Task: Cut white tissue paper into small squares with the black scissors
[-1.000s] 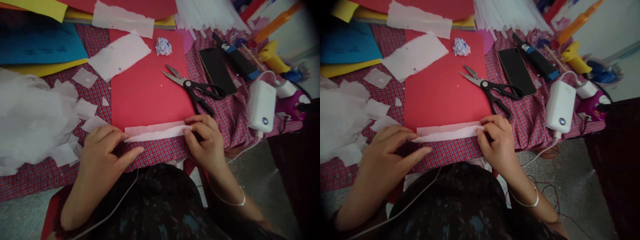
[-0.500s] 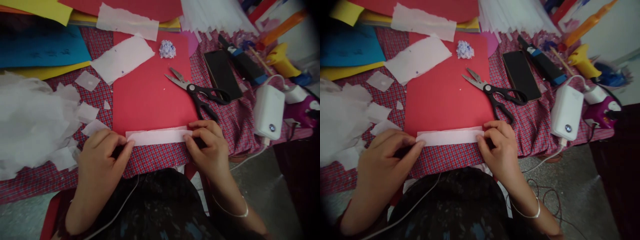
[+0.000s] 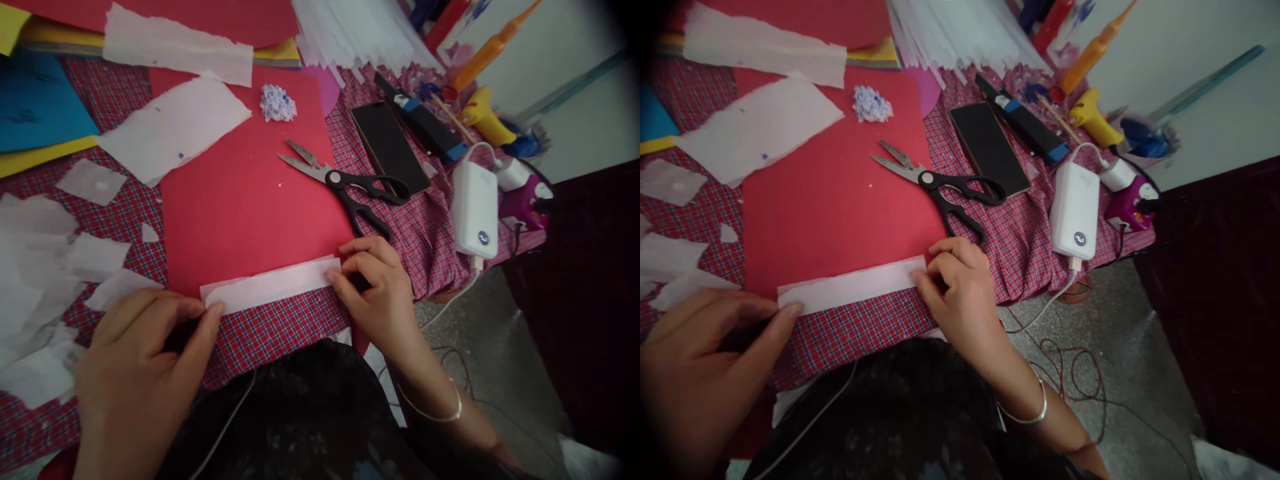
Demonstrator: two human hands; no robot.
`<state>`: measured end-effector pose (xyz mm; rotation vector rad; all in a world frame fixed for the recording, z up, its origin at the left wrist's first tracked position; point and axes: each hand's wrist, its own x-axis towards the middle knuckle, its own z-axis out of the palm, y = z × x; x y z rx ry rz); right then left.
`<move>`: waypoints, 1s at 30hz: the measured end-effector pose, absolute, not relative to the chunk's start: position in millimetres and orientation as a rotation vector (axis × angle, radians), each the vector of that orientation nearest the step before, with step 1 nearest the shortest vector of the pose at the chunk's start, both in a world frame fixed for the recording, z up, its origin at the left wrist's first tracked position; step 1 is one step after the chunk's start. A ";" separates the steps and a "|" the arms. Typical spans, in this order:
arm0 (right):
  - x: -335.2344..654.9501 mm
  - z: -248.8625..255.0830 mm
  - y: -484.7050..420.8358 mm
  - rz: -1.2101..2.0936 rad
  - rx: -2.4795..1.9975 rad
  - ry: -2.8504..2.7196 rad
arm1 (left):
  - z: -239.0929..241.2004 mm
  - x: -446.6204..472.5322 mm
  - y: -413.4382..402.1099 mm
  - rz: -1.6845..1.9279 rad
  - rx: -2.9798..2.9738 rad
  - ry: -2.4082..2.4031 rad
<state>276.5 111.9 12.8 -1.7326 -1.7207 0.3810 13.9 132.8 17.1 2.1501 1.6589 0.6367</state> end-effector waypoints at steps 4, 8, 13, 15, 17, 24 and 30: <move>275.7 11.6 113.7 0.356 -1.737 -1.716 | 16.9 14.7 131.5 0.620 2.172 1.670; 275.9 10.1 113.8 0.321 -1.750 -1.713 | 17.1 15.6 129.7 0.679 2.102 1.776; 277.7 5.8 113.4 0.230 -1.725 -1.744 | 19.5 16.6 128.8 0.698 2.156 1.700; 277.8 4.6 113.6 0.221 -1.723 -1.755 | 20.5 18.0 127.9 0.690 2.235 1.634; 277.3 4.6 113.7 0.221 -1.721 -1.762 | 21.9 20.3 126.2 0.659 2.311 1.590; 275.8 4.2 114.8 0.218 -1.737 -1.735 | 24.3 25.3 124.8 0.609 2.428 1.422; 274.3 8.5 105.8 0.142 -1.658 -1.766 | 20.1 24.4 127.1 0.601 2.484 1.388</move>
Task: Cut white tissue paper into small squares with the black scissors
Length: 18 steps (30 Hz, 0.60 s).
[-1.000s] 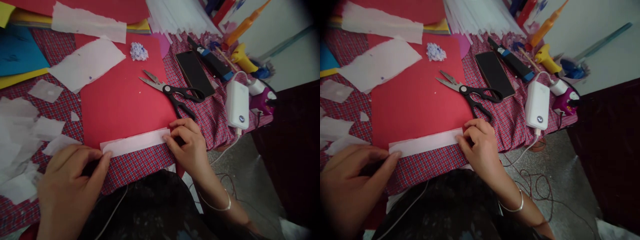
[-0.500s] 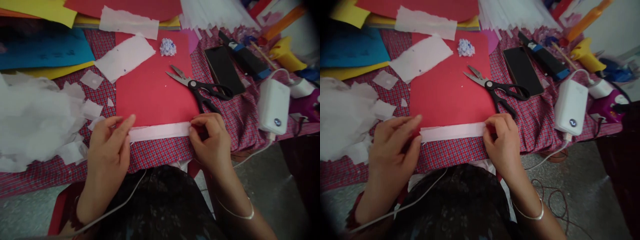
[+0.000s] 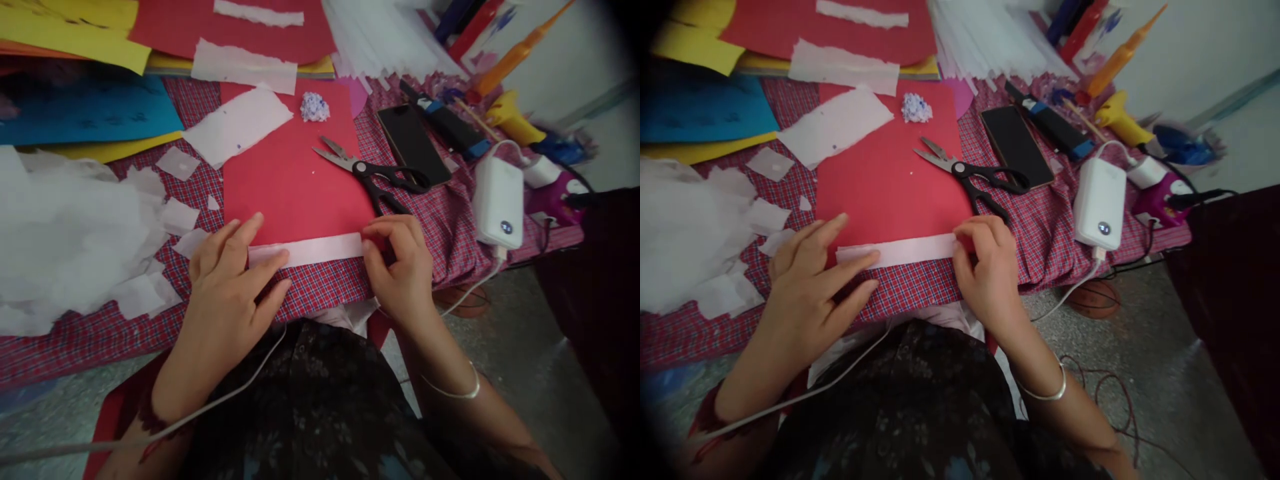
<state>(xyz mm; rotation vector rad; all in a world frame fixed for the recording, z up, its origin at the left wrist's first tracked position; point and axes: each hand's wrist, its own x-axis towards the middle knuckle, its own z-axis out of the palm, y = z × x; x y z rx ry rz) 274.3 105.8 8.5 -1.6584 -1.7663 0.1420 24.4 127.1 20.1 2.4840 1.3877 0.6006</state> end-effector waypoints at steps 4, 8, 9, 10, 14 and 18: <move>253.4 18.5 90.0 0.176 -1.502 -2.160 | 19.2 25.3 127.2 0.611 2.499 1.377; 233.8 16.5 83.0 0.281 -1.385 -2.507 | 18.8 25.7 126.6 0.628 2.462 1.364; 233.0 14.2 82.7 0.276 -1.390 -2.541 | 18.8 25.6 126.1 0.630 2.453 1.379; 234.3 11.7 82.5 0.264 -1.404 -2.560 | 18.8 25.5 125.5 0.639 2.446 1.407; 252.2 4.2 79.4 0.228 -1.496 -2.538 | 17.6 24.4 122.7 0.730 2.411 1.583; 268.4 2.1 75.3 0.192 -1.555 -2.447 | 14.3 23.2 121.8 0.765 2.403 1.630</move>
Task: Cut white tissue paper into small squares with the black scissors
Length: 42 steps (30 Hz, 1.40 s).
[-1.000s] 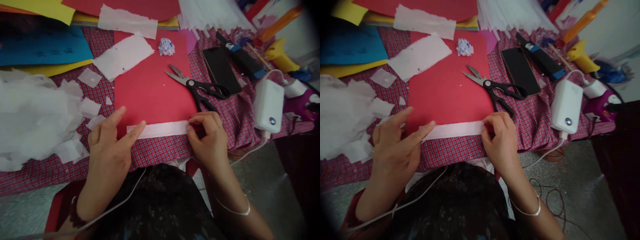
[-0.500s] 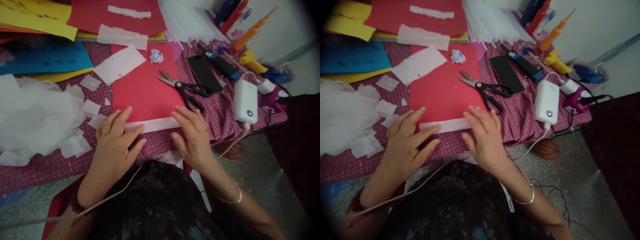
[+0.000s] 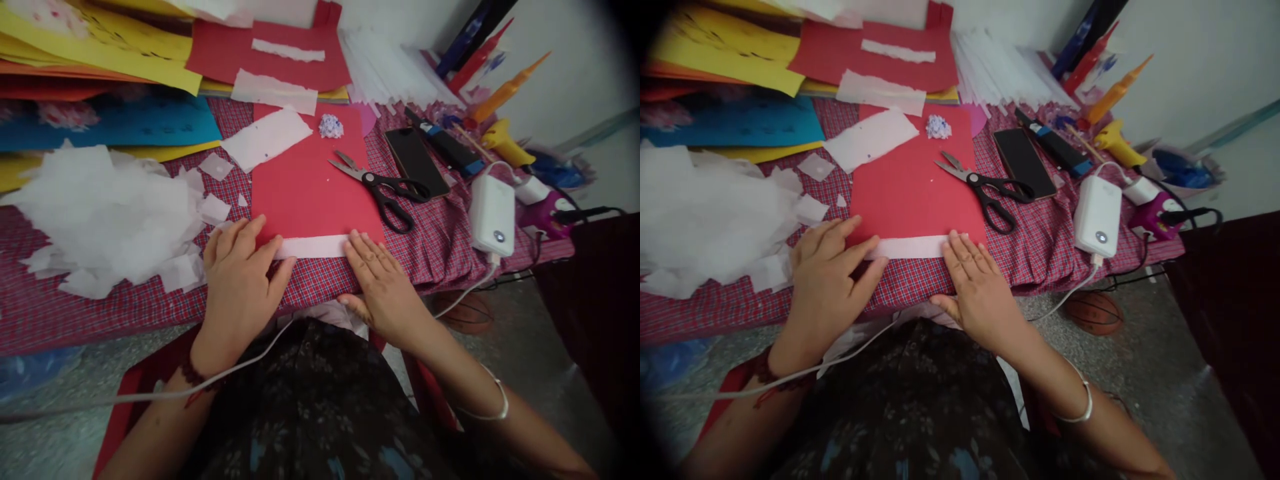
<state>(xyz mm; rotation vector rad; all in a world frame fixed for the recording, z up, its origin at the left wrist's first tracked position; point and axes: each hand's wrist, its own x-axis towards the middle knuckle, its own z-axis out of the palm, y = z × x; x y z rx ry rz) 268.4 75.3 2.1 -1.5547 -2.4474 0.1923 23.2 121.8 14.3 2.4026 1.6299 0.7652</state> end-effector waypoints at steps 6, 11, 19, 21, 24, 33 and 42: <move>269.2 6.9 79.7 0.227 -1.574 -2.323 | 15.1 22.5 119.6 0.787 2.448 1.584; 269.0 14.6 87.9 0.212 -1.597 -2.299 | 29.5 23.9 122.1 0.543 2.802 1.297; 267.3 26.3 102.6 0.083 -1.582 -2.338 | 55.6 41.6 144.3 -0.032 3.164 1.114; 265.8 26.7 105.6 0.063 -1.585 -2.344 | 57.7 42.2 150.5 -0.063 3.117 1.140; 264.7 26.4 110.6 0.042 -1.574 -2.355 | 59.8 36.6 162.6 0.030 2.938 1.219; 266.1 40.5 143.9 1.129 -1.407 -1.779 | 79.9 31.8 197.3 1.138 1.387 1.048; 240.1 40.6 167.0 1.657 -1.154 -1.459 | 43.6 77.0 163.7 0.890 0.722 0.712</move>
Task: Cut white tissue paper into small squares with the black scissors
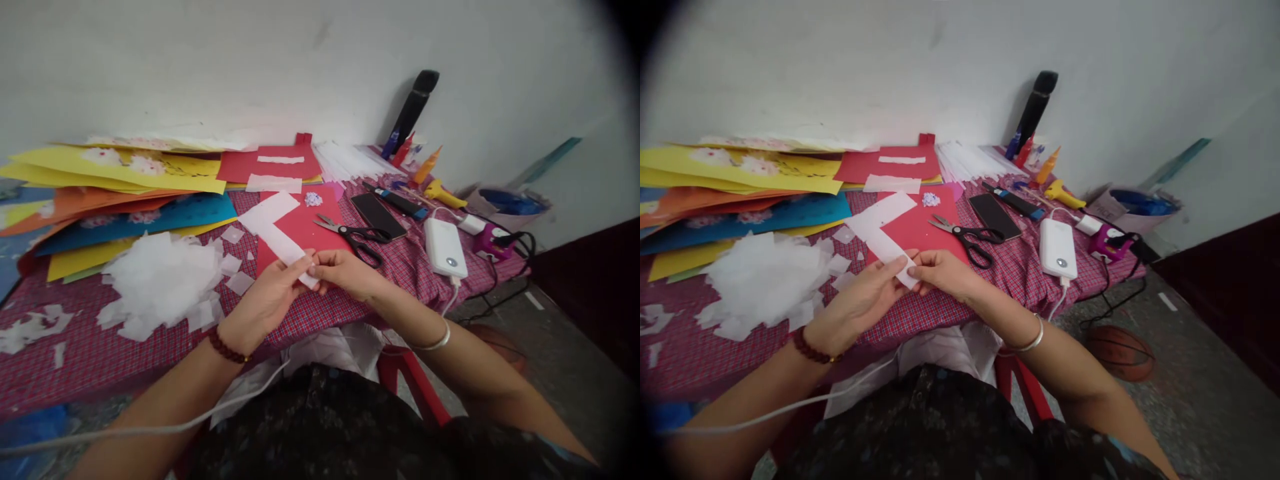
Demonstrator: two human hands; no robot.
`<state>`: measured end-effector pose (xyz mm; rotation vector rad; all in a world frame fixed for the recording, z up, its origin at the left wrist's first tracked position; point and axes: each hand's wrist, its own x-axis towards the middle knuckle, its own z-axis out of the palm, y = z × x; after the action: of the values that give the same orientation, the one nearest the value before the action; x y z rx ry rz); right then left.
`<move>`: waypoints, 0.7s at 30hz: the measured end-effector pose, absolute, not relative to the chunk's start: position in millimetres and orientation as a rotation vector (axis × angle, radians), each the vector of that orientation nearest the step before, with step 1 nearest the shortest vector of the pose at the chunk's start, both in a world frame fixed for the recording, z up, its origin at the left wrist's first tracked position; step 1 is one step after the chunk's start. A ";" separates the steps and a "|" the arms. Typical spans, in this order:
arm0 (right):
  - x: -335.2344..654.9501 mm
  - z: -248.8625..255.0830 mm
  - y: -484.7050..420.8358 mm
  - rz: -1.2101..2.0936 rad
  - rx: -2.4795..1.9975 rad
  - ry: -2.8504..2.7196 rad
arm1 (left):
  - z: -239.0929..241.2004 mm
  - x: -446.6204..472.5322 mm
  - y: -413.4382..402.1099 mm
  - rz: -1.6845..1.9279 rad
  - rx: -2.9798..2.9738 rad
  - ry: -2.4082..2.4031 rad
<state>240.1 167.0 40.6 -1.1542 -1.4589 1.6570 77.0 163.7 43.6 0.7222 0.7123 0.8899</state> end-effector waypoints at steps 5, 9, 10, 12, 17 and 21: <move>281.4 53.7 165.3 0.462 -1.685 -2.090 | 71.4 57.7 183.4 1.059 0.807 0.956; 314.4 51.5 165.5 -0.020 -2.030 -2.301 | 98.4 34.6 213.5 1.188 0.855 0.918; 318.9 50.1 166.9 -0.031 -2.070 -2.327 | 101.9 30.0 219.1 1.197 0.872 0.873; 325.1 48.4 170.9 -0.029 -2.087 -2.390 | 104.6 22.0 227.5 1.184 0.894 0.779; 337.4 49.9 180.4 -0.027 -1.920 -2.585 | 99.4 5.0 239.9 1.217 0.799 0.738; 345.6 46.1 183.6 -0.118 -1.879 -2.581 | 102.7 -4.1 245.1 1.288 0.808 0.744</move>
<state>345.6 183.6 46.1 -1.8785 -2.5810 -0.1176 -4.1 245.1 102.7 0.8083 0.7436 1.2879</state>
